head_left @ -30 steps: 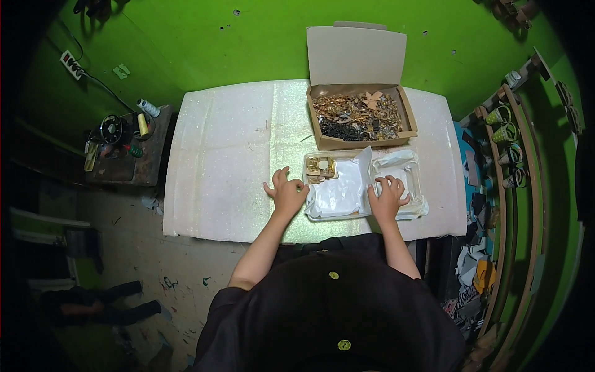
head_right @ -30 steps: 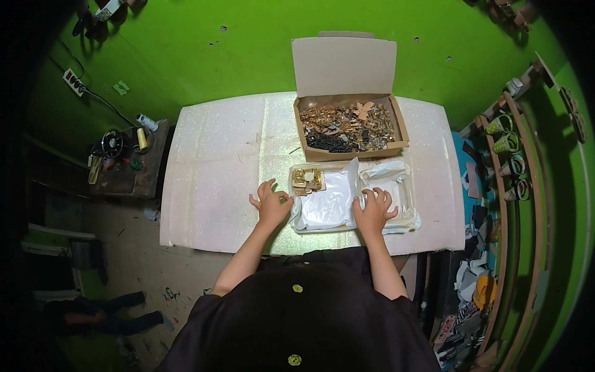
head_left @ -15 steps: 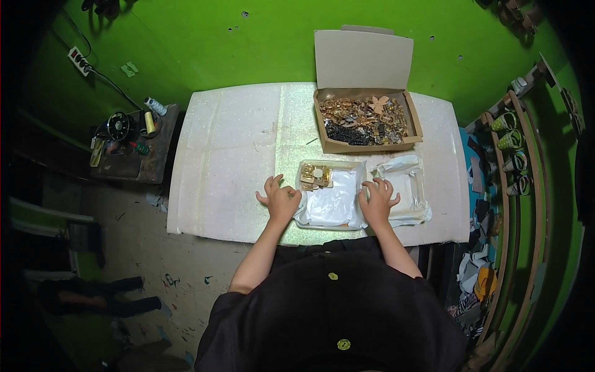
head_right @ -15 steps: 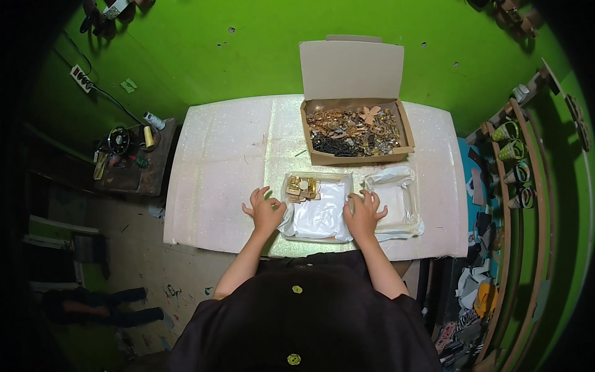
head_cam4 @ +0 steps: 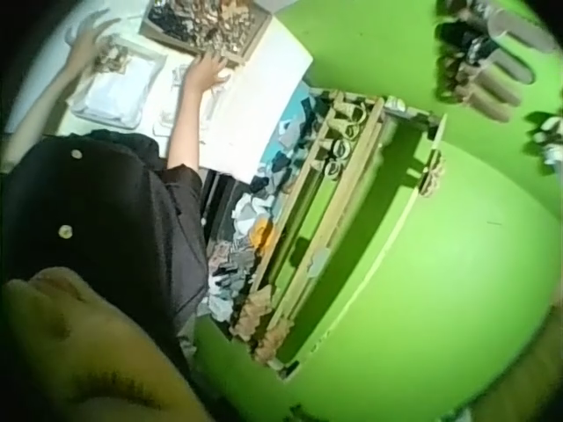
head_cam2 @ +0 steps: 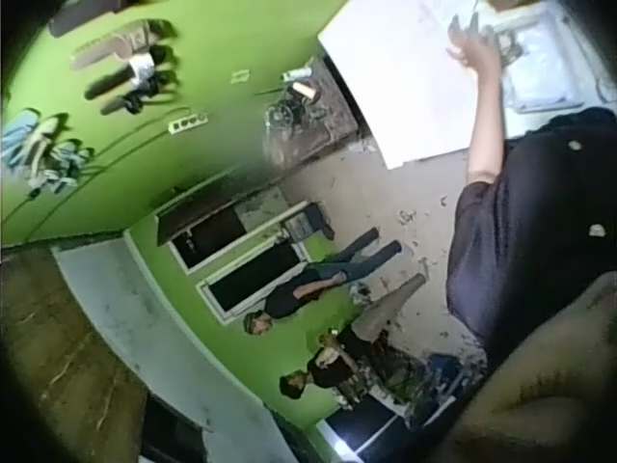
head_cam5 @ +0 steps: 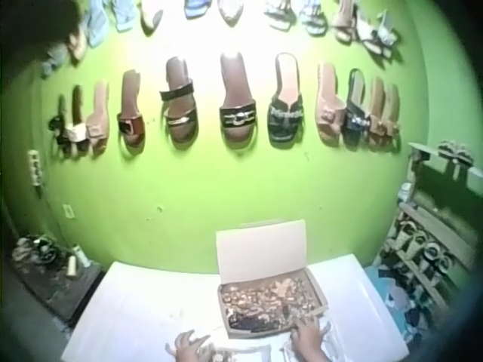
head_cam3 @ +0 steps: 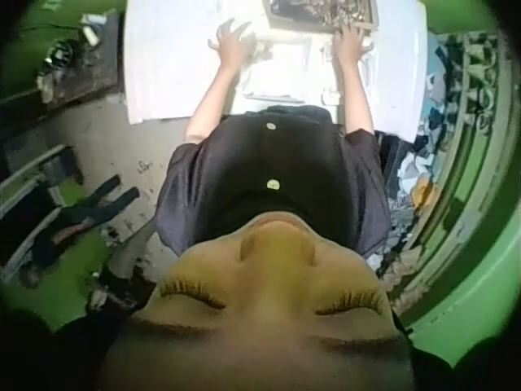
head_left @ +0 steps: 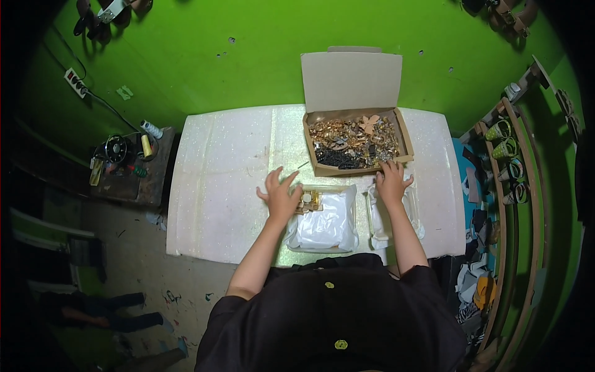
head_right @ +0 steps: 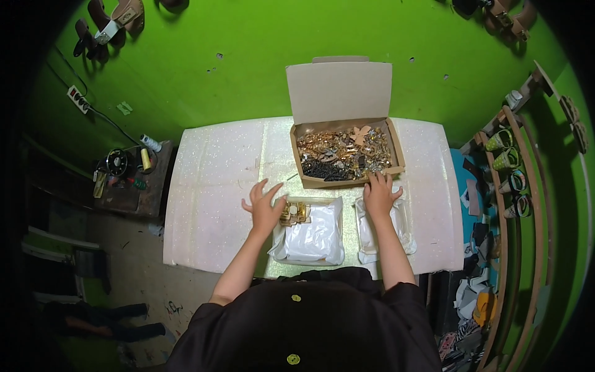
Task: Sorting various metal shoe ornaments and buckles from a large box into smaller containers.
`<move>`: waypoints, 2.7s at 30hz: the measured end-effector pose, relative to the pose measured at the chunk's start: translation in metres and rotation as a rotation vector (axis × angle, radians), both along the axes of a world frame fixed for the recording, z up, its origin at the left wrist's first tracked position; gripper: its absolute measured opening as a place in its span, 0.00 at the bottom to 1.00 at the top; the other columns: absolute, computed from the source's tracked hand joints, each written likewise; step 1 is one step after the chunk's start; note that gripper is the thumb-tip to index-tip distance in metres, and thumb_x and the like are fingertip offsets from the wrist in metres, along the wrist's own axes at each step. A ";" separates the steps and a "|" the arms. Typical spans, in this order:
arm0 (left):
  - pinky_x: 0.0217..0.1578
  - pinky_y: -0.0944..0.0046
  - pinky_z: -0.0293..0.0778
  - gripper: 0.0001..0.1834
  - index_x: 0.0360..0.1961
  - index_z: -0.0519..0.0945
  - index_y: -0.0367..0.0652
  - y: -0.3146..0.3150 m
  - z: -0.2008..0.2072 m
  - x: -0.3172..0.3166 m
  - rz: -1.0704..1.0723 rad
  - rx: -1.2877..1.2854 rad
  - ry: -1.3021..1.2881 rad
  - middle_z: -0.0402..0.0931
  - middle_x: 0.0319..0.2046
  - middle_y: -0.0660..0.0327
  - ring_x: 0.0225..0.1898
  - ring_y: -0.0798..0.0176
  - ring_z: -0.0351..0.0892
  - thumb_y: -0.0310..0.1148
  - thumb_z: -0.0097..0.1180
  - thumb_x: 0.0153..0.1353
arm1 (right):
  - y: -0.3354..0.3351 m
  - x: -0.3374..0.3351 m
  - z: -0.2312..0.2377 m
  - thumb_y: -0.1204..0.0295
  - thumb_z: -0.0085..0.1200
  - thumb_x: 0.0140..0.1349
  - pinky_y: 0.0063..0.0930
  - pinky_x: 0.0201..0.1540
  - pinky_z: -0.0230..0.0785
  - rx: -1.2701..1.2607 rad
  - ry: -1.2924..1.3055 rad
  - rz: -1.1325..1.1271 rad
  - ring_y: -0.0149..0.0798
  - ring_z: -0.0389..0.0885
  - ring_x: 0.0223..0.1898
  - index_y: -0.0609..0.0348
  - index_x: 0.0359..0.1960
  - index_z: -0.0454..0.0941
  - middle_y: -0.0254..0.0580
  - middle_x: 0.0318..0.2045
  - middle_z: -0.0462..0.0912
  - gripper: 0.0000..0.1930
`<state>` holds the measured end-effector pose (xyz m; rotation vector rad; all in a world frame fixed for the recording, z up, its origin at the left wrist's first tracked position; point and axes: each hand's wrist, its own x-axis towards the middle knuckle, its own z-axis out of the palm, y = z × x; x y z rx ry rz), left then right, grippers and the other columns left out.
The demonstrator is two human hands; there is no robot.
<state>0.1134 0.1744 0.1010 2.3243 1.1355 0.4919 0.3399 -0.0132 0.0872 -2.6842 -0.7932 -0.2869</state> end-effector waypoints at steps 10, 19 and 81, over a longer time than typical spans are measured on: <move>0.58 0.30 0.33 0.24 0.59 0.69 0.57 -0.002 -0.007 0.075 -0.427 0.096 -0.044 0.59 0.62 0.52 0.65 0.50 0.53 0.42 0.49 0.60 | -0.014 0.005 0.007 0.70 0.53 0.55 0.69 0.56 0.36 -0.028 0.081 0.182 0.39 0.67 0.55 0.46 0.32 0.80 0.31 0.38 0.76 0.05; 0.56 0.27 0.37 0.27 0.62 0.64 0.51 0.015 -0.022 0.091 -0.330 0.151 0.085 0.57 0.63 0.51 0.66 0.48 0.50 0.41 0.46 0.60 | 0.007 -0.032 0.006 0.68 0.58 0.45 0.67 0.55 0.37 0.065 0.156 0.332 0.40 0.70 0.49 0.46 0.29 0.79 0.30 0.32 0.78 0.07; 0.56 0.25 0.37 0.09 0.32 0.85 0.55 0.057 -0.015 0.165 -0.386 0.212 0.100 0.61 0.59 0.54 0.64 0.49 0.51 0.43 0.60 0.51 | 0.041 0.064 0.010 0.63 0.58 0.50 0.67 0.60 0.35 -0.240 0.183 0.178 0.43 0.67 0.53 0.52 0.43 0.76 0.39 0.42 0.78 0.18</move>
